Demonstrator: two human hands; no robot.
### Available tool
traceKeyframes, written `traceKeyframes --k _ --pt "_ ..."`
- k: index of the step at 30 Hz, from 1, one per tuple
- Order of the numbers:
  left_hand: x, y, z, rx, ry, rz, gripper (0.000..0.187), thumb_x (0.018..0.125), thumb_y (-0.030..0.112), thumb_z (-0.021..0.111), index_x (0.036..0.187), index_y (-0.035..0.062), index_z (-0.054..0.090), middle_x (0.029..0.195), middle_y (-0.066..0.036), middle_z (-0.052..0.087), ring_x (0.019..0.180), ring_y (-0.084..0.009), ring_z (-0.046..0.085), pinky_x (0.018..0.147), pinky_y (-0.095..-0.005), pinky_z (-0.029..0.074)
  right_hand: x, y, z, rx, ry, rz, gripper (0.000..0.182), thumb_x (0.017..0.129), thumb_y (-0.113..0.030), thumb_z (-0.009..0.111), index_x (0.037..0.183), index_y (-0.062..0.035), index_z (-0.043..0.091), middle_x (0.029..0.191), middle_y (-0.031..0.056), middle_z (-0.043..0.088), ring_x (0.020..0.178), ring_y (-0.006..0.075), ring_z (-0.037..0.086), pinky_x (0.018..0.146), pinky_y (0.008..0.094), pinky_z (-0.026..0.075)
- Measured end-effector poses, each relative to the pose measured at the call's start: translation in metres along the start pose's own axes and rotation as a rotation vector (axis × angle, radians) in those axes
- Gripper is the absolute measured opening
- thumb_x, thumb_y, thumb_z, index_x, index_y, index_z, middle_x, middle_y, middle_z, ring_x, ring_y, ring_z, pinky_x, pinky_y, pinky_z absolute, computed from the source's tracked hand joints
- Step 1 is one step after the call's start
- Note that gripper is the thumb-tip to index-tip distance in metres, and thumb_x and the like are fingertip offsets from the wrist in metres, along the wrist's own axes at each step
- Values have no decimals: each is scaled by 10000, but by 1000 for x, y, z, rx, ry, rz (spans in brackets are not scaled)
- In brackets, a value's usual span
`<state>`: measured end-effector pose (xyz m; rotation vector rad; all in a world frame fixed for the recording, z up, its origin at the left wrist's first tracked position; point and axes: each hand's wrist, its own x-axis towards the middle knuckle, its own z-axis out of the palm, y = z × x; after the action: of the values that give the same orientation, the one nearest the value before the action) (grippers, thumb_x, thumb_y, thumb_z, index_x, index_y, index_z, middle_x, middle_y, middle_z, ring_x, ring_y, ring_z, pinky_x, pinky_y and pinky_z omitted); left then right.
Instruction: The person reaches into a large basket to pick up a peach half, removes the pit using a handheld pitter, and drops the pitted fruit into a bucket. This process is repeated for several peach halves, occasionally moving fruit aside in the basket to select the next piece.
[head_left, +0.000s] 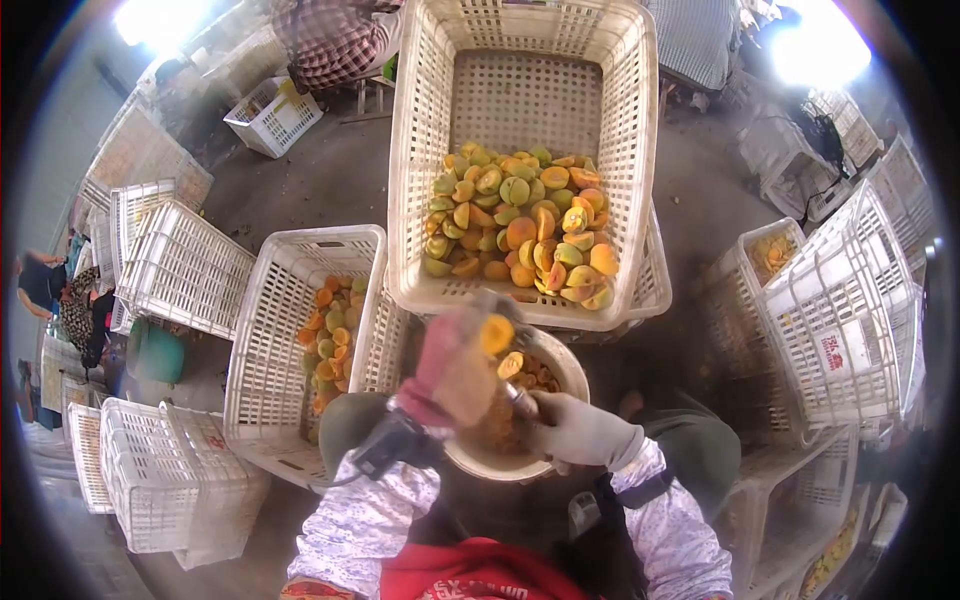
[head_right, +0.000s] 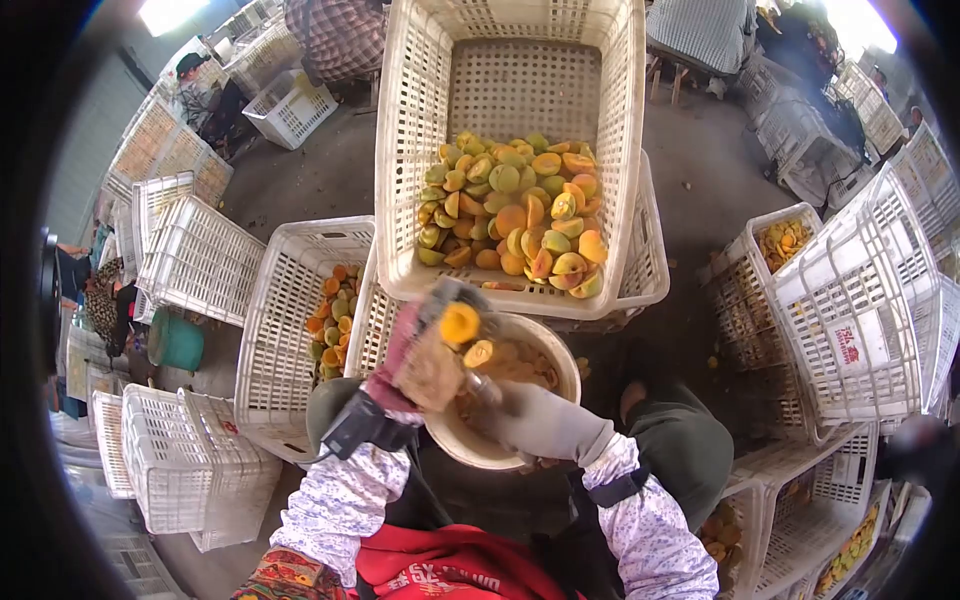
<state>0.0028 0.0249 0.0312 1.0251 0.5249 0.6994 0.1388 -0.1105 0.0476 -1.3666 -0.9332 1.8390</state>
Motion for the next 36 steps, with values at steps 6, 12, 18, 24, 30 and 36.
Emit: traceKeyframes --k 6,12,18,24,30,36 --pt "-10 84 -75 135 519 169 213 942 99 503 1102 -6 599 978 -81 642 885 -154 614 795 -286 511 7 43 17 -1204 425 61 283 874 -317 550 963 -51 508 717 141 667 663 307 665 585 437 505" --pt "-26 116 -111 1993 409 401 336 885 262 602 1153 61 601 1167 -129 590 988 -226 605 883 -371 486 -15 25 26 -1224 429 15 274 885 -319 529 949 -54 512 641 107 648 612 305 654 556 431 498" --pt "94 41 -43 1282 254 -134 562 821 340 635 1283 40 524 1207 -201 587 1102 -321 581 991 -375 431 -33 9 22 -1197 715 -225 175 871 -264 566 877 -93 526 557 70 597 437 241 591 396 355 435" --pt "187 -24 -46 1622 421 17 484 764 308 650 1162 44 573 1014 -207 635 1006 -374 591 872 -452 470 -48 7 17 -1151 766 -192 311 838 -257 640 1063 -60 553 640 92 587 455 257 565 415 361 444" --pt "191 -13 -72 1200 440 162 432 768 177 679 1171 55 582 1022 -153 655 931 -275 648 791 -354 517 -50 6 12 -1106 739 -177 279 850 -228 628 1051 -49 554 699 95 613 491 255 584 433 361 448" --pt "120 13 -37 -127 111 -217 483 863 14 570 1325 94 455 1003 -95 625 831 -184 617 732 -319 541 -32 0 12 -936 973 -444 186 836 -247 632 932 -108 553 598 56 586 465 229 582 434 344 456"
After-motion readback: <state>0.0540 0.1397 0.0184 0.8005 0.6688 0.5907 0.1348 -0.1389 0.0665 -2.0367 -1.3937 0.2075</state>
